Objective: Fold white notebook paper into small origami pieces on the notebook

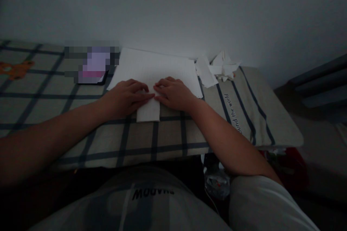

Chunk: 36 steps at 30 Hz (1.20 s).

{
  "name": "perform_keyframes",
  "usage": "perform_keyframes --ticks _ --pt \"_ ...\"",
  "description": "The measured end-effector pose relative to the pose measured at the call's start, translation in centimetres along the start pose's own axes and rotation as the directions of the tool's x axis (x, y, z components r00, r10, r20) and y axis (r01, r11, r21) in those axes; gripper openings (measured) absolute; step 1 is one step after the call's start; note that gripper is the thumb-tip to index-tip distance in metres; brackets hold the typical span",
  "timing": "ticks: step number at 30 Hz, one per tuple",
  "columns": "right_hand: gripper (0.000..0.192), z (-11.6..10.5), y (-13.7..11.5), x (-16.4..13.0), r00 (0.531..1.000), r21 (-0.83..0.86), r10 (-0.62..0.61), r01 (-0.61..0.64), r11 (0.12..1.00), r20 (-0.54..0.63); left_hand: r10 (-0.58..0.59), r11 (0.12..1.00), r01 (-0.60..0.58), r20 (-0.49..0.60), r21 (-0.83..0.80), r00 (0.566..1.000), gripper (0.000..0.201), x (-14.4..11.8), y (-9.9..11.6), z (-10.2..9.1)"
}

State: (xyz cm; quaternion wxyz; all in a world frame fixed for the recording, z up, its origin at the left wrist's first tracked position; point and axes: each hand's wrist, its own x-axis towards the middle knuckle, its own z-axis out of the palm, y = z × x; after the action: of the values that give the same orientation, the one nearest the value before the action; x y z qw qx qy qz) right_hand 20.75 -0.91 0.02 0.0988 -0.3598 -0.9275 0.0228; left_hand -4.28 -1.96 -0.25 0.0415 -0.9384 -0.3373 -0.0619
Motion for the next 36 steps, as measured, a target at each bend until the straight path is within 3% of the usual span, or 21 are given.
perform_keyframes --ticks 10,15,22,26,31,36 --pt "0.046 0.2 0.5 -0.2 1.000 0.007 -0.025 0.025 1.000 0.004 -0.002 0.999 0.002 -0.006 -0.041 1.000 0.042 0.0 -0.1 -0.1" --pt "0.047 0.3 0.6 -0.1 1.000 0.005 -0.023 0.023 1.000 0.009 0.074 0.970 -0.079 -0.033 -0.229 0.997 0.045 0.1 -1.9 -0.2" --pt "0.049 0.3 0.6 -0.1 1.000 0.004 -0.028 0.028 1.000 0.008 0.044 0.911 -0.066 -0.064 -0.408 0.997 0.040 0.4 -3.7 0.2" --pt "0.048 0.1 0.4 0.0 1.000 -0.011 -0.025 0.025 1.000 0.010 0.021 0.906 -0.057 -0.088 -0.419 0.996 0.039 0.5 -3.6 0.2" --pt "0.048 0.2 0.4 0.0 1.000 -0.003 -0.026 0.026 1.000 0.005 0.115 0.919 -0.137 -0.080 -0.369 0.990 0.040 0.3 -3.8 0.4" --pt "0.047 0.4 0.6 -0.1 0.999 -0.006 -0.034 0.034 0.999 -0.002 0.134 0.947 -0.137 -0.030 -0.291 0.990 0.041 0.1 -4.3 0.8"
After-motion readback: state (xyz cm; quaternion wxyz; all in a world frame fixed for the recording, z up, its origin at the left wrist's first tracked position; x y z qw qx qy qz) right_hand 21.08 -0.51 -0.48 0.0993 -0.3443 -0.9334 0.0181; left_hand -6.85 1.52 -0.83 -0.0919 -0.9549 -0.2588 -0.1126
